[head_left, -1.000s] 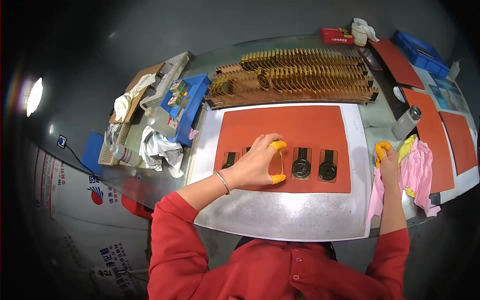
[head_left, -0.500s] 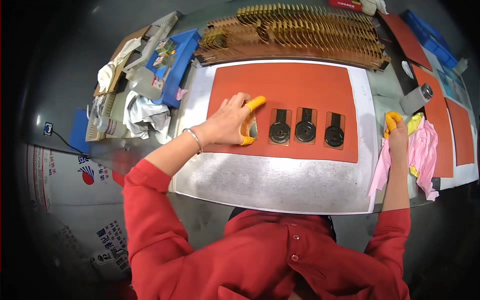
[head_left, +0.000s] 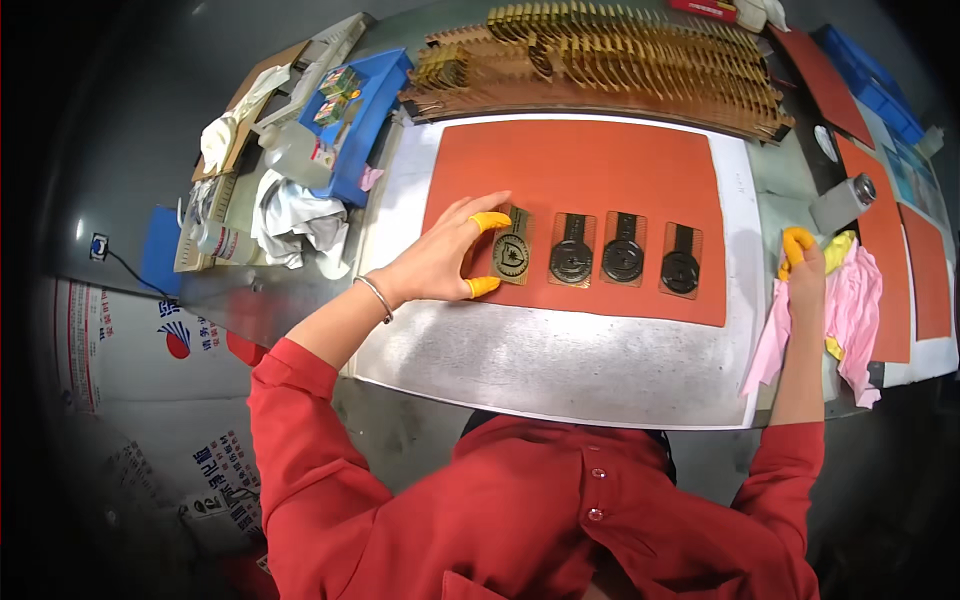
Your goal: The person cleans several gold-colored medals arranged on a red mat using a yellow cloth. They wipe each medal individually, occasionally picking up a bottle to apply liquid to the cloth before continuing to rub the surfaces of the medals.
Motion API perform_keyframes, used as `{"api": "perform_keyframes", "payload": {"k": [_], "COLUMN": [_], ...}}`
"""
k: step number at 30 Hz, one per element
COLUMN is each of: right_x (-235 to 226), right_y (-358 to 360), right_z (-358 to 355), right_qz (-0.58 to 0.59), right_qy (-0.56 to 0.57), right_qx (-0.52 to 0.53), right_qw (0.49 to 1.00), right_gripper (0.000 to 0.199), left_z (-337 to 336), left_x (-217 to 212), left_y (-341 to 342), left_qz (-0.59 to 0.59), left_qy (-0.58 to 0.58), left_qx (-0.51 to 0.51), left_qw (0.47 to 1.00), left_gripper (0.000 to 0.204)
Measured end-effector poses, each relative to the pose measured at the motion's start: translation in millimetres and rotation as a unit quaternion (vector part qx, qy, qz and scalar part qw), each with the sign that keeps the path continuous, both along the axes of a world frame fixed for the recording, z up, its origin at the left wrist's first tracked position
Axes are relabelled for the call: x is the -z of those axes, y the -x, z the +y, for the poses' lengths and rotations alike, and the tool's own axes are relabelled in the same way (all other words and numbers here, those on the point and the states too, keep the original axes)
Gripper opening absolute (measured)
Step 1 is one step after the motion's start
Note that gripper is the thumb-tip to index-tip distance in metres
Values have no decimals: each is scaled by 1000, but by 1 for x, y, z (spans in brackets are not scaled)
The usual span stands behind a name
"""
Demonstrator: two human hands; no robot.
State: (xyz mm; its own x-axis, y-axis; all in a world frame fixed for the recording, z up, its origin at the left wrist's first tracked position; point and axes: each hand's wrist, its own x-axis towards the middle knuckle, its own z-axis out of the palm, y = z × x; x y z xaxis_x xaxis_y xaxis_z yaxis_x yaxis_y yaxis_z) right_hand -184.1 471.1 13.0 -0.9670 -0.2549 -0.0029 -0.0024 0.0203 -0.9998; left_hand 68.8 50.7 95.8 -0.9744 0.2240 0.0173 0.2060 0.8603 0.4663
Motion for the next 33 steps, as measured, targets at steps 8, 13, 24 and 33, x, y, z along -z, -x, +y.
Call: {"api": "perform_keyframes", "payload": {"k": [8,13,24,33], "right_x": [-2,-1,0,-58], "right_y": [4,0,1,-85], "right_z": [5,4,3,-48], "right_qz": [-3,7,-26,-188], "right_qy": [-27,-5,88,353], "right_qx": [7,7,53,-157], "right_qw": [1000,1000,994,903], "right_gripper": [13,13,19,13], "left_z": [-45,-35,-19,30], "left_x": [1,-8,-21,19], "left_y": [-19,-24,-26,-35], "left_qz": [-73,-47,52,109], "left_qy": [104,149,19,-257], "left_qx": [-65,-52,-86,-256], "left_qw": [990,986,995,926], "left_gripper": [91,84,73,36]}}
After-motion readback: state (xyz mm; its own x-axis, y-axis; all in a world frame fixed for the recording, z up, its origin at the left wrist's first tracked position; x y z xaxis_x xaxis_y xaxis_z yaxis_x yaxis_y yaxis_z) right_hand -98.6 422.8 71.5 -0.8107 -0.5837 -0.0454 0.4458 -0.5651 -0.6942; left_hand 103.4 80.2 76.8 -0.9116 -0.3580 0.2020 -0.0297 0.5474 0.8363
